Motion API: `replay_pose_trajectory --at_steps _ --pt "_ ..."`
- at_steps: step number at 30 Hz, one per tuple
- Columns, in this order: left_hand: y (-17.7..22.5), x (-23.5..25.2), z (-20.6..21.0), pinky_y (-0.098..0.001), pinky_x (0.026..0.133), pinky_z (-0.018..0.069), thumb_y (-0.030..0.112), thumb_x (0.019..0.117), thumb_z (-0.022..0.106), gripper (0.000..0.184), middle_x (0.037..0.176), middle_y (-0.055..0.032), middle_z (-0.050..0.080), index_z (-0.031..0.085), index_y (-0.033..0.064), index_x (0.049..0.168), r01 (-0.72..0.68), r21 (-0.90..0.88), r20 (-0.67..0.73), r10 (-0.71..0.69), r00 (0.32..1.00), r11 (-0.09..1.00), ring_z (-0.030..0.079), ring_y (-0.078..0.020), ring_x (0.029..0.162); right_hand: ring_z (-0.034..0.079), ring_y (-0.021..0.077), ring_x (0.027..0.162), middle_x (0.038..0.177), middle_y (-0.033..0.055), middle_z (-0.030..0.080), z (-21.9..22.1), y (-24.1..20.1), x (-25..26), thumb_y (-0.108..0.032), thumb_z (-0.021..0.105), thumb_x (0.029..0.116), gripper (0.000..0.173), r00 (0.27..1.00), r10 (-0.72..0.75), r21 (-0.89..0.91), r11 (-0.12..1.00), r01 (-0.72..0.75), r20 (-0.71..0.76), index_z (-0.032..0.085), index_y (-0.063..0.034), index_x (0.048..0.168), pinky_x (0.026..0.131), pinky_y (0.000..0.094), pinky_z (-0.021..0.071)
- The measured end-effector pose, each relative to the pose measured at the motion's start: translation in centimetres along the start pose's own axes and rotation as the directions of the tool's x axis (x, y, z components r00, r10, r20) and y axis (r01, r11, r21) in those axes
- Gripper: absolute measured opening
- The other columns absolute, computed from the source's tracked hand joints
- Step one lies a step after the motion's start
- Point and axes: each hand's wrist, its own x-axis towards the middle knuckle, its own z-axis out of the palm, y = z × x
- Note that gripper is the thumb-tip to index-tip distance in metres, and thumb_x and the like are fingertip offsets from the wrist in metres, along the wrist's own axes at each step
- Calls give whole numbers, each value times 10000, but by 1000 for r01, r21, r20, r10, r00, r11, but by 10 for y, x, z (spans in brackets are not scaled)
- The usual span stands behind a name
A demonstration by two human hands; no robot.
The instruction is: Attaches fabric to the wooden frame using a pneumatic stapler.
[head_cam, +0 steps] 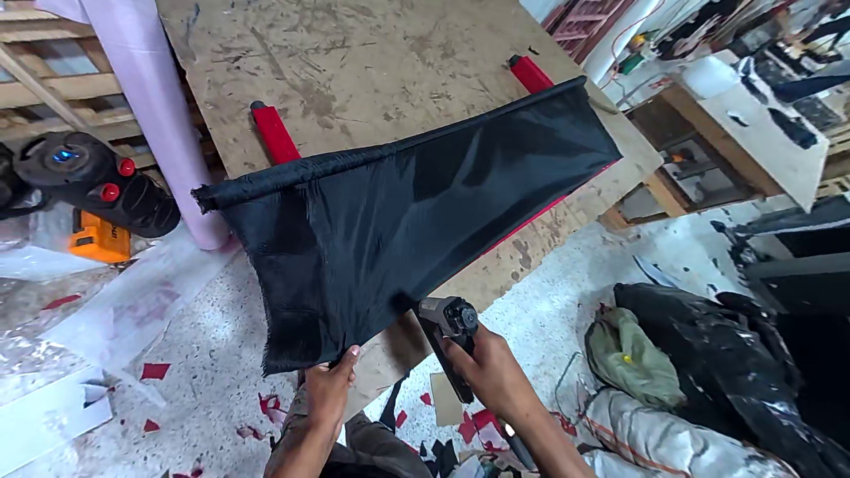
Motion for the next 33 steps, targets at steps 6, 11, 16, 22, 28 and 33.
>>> replay_pose_trajectory --at_steps 6,11,16,22,28,33 --pt "-6 -7 -6 -332 623 587 370 1086 487 432 910 -133 731 692 -5 1150 209 92 355 -228 907 974 682 -199 677 678 126 620 787 -32 696 7 21 -20 -353 631 937 293 998 57 77 996 -54 -37 647 -153 1151 589 399 608" --pt "8 -9 30 -319 610 582 376 1113 399 508 861 -144 733 698 -35 1111 218 21 330 -212 920 976 677 -192 641 679 157 609 771 -2 697 4 46 -50 -339 657 924 293 983 176 158 973 -167 -50 651 -144 1143 595 426 607" --pt "9 -26 76 -327 639 606 181 1076 511 309 799 -129 734 694 -68 1071 121 133 433 -168 886 984 689 -180 627 715 256 685 800 101 719 -27 83 -81 -287 693 913 339 922 384 208 907 -366 -54 659 -39 1141 697 514 604" --pt "0 -18 120 -291 575 565 408 1118 363 524 821 -97 718 673 -14 1100 149 -153 80 -138 987 977 654 -153 602 720 285 732 864 152 723 -75 139 -72 -238 675 926 400 899 433 251 878 -407 -59 617 39 1207 725 538 604" --pt "2 -26 117 -289 542 556 185 1041 610 285 715 -109 681 685 -66 928 -50 -160 -267 6 964 986 626 -164 557 702 203 635 776 41 707 -88 115 -14 -301 660 940 324 990 118 197 971 -131 79 636 -84 1179 620 475 617" --pt "13 -17 93 -322 623 595 123 928 759 210 725 -120 708 684 -52 840 -161 17 -332 158 930 987 678 -197 628 687 133 641 806 -28 701 -53 66 15 -345 643 935 297 995 -69 181 982 55 70 648 -154 1162 596 419 615"
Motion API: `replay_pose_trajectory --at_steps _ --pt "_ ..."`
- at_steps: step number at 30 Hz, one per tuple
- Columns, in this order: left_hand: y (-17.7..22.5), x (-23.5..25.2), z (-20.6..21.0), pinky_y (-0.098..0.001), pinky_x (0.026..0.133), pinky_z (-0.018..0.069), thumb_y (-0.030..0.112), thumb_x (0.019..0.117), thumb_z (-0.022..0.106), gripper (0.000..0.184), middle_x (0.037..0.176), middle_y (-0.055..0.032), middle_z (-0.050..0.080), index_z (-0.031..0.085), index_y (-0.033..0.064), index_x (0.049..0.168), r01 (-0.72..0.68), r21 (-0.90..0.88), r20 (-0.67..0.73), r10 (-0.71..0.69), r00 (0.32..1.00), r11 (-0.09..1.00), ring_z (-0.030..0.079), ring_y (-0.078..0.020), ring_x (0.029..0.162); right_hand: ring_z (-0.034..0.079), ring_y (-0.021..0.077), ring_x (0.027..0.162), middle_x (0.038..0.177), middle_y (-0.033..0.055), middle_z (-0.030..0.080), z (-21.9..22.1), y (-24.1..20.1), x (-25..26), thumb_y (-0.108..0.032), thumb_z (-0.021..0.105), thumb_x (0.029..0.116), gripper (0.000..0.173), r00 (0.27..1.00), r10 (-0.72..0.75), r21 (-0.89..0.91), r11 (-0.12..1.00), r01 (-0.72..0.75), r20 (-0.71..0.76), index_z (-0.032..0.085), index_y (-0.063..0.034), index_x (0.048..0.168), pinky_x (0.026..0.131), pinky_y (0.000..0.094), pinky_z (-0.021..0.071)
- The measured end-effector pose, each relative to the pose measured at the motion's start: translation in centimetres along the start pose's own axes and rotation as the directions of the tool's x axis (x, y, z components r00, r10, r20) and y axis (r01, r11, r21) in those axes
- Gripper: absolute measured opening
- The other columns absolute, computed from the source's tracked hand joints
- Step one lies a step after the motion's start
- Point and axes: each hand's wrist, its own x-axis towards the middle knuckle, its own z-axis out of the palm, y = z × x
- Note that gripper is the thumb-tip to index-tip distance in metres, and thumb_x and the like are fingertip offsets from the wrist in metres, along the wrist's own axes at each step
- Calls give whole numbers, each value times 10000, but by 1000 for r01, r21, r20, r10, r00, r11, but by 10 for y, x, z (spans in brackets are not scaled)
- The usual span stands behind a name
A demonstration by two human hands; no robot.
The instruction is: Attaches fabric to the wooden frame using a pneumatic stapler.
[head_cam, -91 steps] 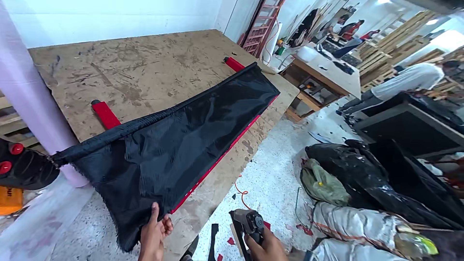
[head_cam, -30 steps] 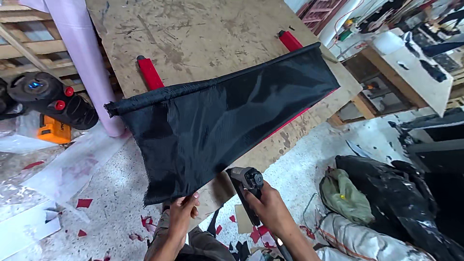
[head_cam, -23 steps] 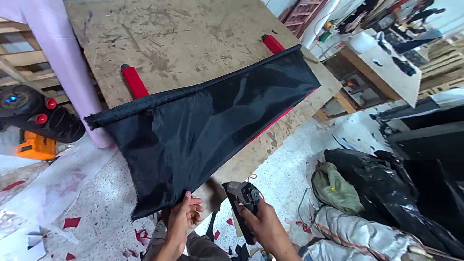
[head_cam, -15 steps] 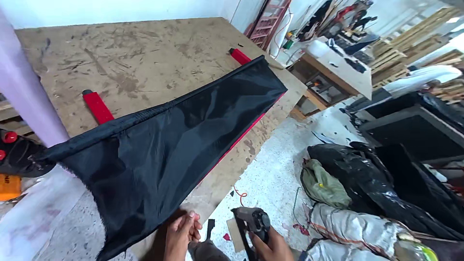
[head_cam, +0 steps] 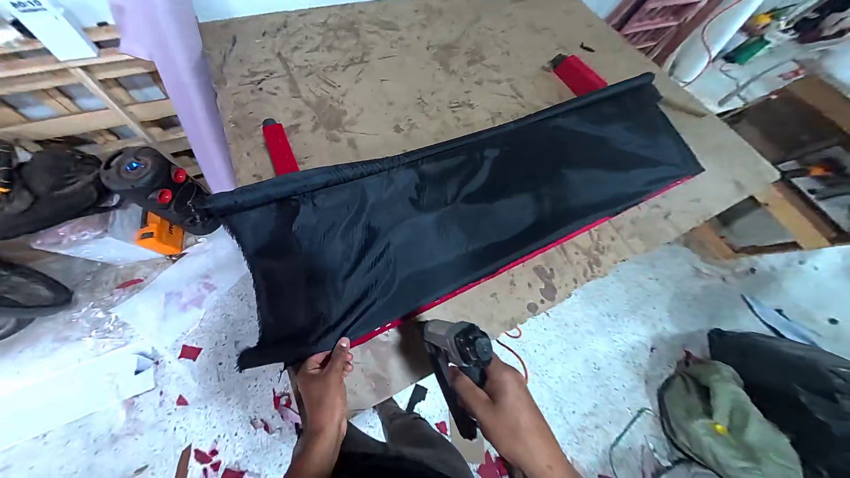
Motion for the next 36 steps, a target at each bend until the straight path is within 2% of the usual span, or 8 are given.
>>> replay_pose_trajectory --at_steps 10,18,21,25,28,30,33,36 --pt "-10 21 -30 -329 645 612 72 874 802 156 751 -128 726 720 -51 922 67 -97 124 -55 991 993 697 -204 644 695 165 677 830 11 695 65 -55 12 -330 579 975 352 995 97 -241 967 -87 29 606 -102 1240 645 427 613" --pt "-10 35 -45 -340 656 614 82 884 790 160 737 -129 720 708 -55 873 131 -121 198 -106 974 984 700 -210 648 716 217 750 893 65 708 93 -92 7 -309 589 981 371 991 110 -359 930 -77 73 596 -75 1269 709 464 615" --pt "-12 36 -54 -343 643 612 90 894 783 164 750 -130 725 709 -57 893 173 -84 218 -151 964 981 703 -209 656 717 239 824 926 76 711 105 -101 3 -325 586 981 421 986 138 -376 922 -93 95 571 -76 1320 760 476 599" --pt "-25 24 -85 -392 727 637 105 937 715 208 887 -136 743 705 -48 1078 114 172 366 -171 915 978 732 -221 758 715 214 716 885 66 713 77 -76 -10 -322 604 974 368 987 138 -280 954 -110 82 605 -73 1245 695 463 622" --pt "-19 4 -75 -395 837 630 125 930 712 202 936 -128 766 747 -32 1052 -241 330 605 -9 796 913 752 -188 851 709 233 676 821 84 704 25 -37 -27 -277 618 961 317 963 269 -176 948 -264 3 615 -40 1171 683 476 615" --pt "-3 -5 -37 -408 948 598 137 937 705 201 1029 -118 777 776 8 1074 -546 247 760 190 622 800 747 -188 987 718 275 707 814 120 709 -13 -3 -33 -271 624 964 343 916 394 -132 907 -400 -71 612 -4 1180 713 517 605" --pt "9 -10 65 -401 1109 506 192 942 716 192 1240 -57 731 790 107 1097 -803 70 863 368 346 591 642 -185 1250 720 328 761 851 173 714 -75 55 -36 -262 641 958 408 854 479 -106 856 -506 -203 601 37 1232 753 566 584" --pt "-4 -18 203 -445 1222 366 293 977 640 251 1497 -5 574 770 207 1173 -930 53 915 354 191 364 406 -227 1490 729 323 746 850 173 720 -147 121 -28 -283 628 970 426 799 532 -29 827 -561 -281 585 44 1241 745 556 599"
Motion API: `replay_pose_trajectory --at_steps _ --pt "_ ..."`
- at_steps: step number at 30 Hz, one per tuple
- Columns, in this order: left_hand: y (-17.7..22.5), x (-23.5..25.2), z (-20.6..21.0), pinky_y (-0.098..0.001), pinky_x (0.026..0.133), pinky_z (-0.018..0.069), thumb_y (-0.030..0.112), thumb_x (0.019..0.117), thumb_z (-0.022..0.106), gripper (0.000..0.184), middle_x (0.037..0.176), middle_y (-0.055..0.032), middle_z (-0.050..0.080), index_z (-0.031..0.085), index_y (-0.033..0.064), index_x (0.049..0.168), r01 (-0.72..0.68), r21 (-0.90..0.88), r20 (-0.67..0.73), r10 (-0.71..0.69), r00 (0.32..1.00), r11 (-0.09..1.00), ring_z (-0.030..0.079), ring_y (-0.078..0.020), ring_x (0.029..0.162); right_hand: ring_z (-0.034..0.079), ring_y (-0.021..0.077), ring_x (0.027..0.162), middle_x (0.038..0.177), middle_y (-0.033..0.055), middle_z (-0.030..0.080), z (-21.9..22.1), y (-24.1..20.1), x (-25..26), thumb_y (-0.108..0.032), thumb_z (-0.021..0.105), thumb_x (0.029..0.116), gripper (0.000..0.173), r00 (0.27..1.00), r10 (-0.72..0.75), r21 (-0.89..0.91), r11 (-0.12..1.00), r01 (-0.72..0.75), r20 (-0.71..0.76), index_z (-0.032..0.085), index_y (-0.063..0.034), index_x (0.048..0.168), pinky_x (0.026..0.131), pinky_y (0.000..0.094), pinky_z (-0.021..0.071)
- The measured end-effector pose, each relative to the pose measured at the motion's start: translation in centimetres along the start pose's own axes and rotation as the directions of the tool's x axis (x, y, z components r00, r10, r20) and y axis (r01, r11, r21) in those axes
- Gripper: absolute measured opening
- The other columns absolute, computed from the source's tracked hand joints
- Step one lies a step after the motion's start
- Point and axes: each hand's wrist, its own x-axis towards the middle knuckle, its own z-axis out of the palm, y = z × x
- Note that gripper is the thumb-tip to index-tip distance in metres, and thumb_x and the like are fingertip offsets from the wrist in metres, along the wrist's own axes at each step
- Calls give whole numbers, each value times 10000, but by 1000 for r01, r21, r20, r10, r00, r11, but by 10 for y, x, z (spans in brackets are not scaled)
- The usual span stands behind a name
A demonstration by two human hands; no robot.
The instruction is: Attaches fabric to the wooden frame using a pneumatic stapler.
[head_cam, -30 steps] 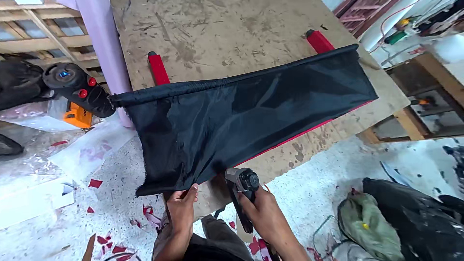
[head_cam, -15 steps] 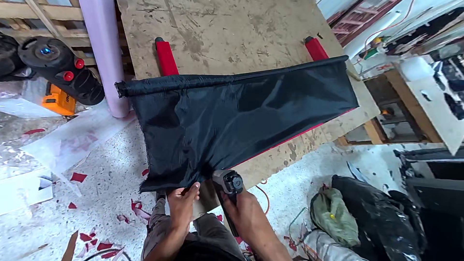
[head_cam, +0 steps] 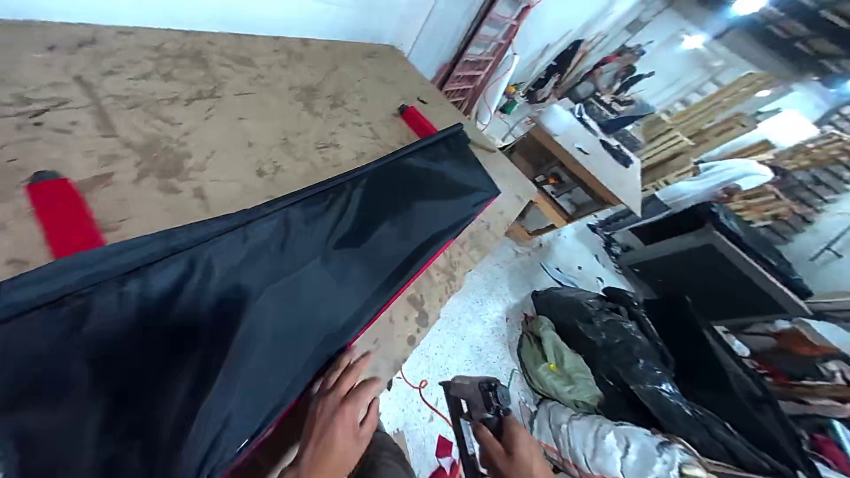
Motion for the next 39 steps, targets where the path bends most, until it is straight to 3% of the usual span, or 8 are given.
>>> replay_pose_trajectory --at_steps 2,6,8,11,15,19,25,39 --pt "7 83 52 -442 1204 388 283 985 607 274 1503 8 563 746 224 1214 -59 121 -42 64 997 991 418 -235 1478 727 303 712 828 159 719 -40 31 54 -283 621 972 416 999 36 67 997 -33 -32 583 38 1234 719 534 608" --pt "18 248 126 -472 937 526 284 962 649 254 1187 -16 693 746 259 1195 -22 270 -209 81 975 962 634 -259 1134 709 283 656 783 135 709 -128 82 217 -277 628 959 395 996 -27 102 994 35 -83 594 30 1205 668 520 605" --pt "15 308 159 -494 922 539 292 982 634 280 1146 -56 709 739 246 1237 46 309 -168 7 986 950 658 -284 1092 698 276 648 784 116 700 -175 97 313 -312 633 954 410 992 -81 52 995 86 -101 594 -6 1224 650 529 601" --pt "17 353 193 -484 930 551 301 1018 580 278 1131 -59 714 744 217 1226 101 380 -65 -82 995 919 663 -278 1090 694 236 651 796 79 693 -248 92 430 -350 601 969 394 984 -158 -11 987 157 -82 603 -41 1214 637 498 606" --pt "28 372 211 -461 877 569 250 1018 564 246 1068 -49 722 766 210 1154 120 404 -162 -59 985 907 679 -259 1021 683 235 600 728 73 686 -325 59 553 -329 601 995 309 967 -250 -7 968 250 -48 624 -65 1154 600 483 603" --pt "29 379 215 -472 907 557 326 1026 543 315 1163 -65 687 718 239 1272 178 453 -205 -92 974 874 654 -270 1085 689 242 599 705 90 687 -360 25 643 -335 599 1023 294 946 -323 -59 944 324 18 613 -67 1143 614 485 604" --pt "24 380 226 -424 831 528 260 1040 516 275 1037 -19 693 753 231 1176 154 483 -265 -24 964 862 649 -227 978 672 228 573 713 97 677 -369 1 701 -330 602 1022 293 940 -286 -229 918 324 187 577 -71 1158 593 446 595" --pt "19 371 232 -385 840 540 214 1032 517 284 1011 -23 683 745 212 1201 133 456 -287 4 958 880 651 -208 971 651 207 533 677 84 664 -374 -3 684 -283 598 1026 215 927 -267 -274 901 337 262 632 -79 1082 551 395 583"
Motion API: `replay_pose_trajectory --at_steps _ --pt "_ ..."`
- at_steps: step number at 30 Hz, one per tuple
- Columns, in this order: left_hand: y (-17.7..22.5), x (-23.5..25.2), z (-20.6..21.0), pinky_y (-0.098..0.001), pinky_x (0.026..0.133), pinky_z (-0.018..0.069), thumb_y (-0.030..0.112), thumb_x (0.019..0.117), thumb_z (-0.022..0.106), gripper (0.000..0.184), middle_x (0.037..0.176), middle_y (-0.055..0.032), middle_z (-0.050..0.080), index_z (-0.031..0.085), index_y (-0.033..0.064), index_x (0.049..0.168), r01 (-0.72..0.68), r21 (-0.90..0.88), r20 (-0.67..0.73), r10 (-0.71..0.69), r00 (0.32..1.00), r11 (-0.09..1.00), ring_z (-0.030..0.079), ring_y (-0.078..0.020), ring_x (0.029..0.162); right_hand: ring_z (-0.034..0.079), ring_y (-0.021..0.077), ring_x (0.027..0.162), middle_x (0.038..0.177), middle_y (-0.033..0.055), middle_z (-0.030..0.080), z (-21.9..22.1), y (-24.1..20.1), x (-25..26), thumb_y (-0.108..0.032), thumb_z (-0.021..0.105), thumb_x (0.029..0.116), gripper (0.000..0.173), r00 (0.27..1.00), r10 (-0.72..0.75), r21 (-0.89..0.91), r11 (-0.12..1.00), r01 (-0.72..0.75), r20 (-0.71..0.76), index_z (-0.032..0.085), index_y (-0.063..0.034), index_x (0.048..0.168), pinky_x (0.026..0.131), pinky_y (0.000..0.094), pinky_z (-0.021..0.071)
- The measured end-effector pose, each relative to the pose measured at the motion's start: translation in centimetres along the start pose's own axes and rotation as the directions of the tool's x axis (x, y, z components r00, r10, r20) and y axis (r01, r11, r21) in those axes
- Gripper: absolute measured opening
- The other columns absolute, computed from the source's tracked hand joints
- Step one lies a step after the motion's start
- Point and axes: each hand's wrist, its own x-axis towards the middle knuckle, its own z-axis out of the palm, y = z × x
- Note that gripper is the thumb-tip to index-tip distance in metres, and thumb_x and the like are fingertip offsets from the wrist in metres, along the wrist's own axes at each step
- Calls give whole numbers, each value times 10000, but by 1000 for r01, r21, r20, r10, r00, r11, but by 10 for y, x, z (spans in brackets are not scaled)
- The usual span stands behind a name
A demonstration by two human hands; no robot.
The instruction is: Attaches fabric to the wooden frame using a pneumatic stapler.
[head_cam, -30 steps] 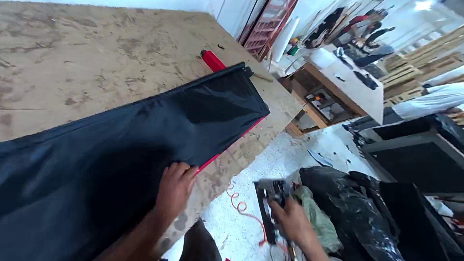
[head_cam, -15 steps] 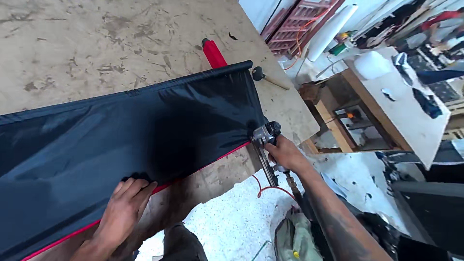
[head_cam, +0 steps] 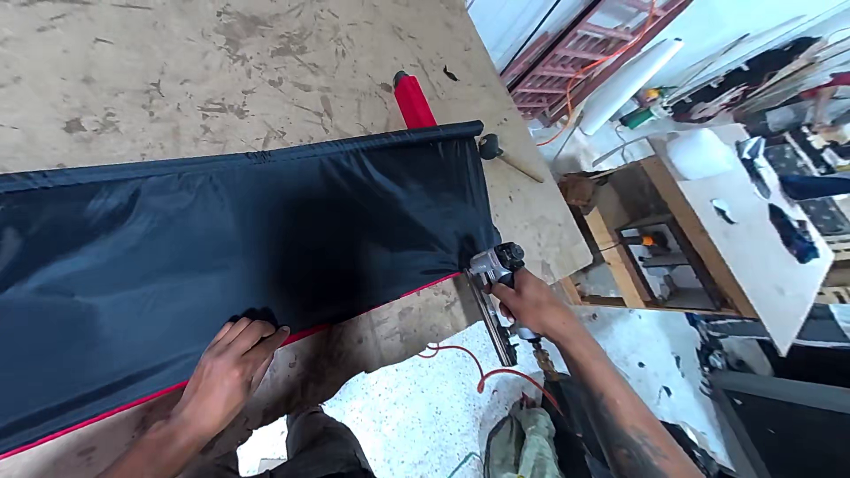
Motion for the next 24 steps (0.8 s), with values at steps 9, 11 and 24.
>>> replay_pose_trajectory --at_steps 9,11,24 --pt "3 -8 0 -378 853 547 197 1042 519 295 1051 -25 680 724 224 1253 5 1 10 -5 1000 1000 653 -204 988 640 207 514 683 94 665 4 -4 -4 -262 611 1019 218 1000 -23 17 1000 24 -13 602 -60 1101 530 393 575" --pt "3 -9 -2 -384 856 550 188 1045 511 300 1065 -30 679 718 224 1259 16 10 24 -17 1000 1000 652 -210 992 651 206 536 711 93 672 10 -18 -13 -237 588 1023 202 999 -49 43 998 49 0 619 -67 1128 553 390 588" --pt "13 -32 -22 -432 989 523 204 1017 502 312 1304 -36 663 693 198 1263 28 -21 120 -26 992 999 627 -244 1182 655 203 547 717 84 673 60 -67 -57 -251 590 1003 221 995 -73 69 995 68 69 593 -59 1114 556 383 586"
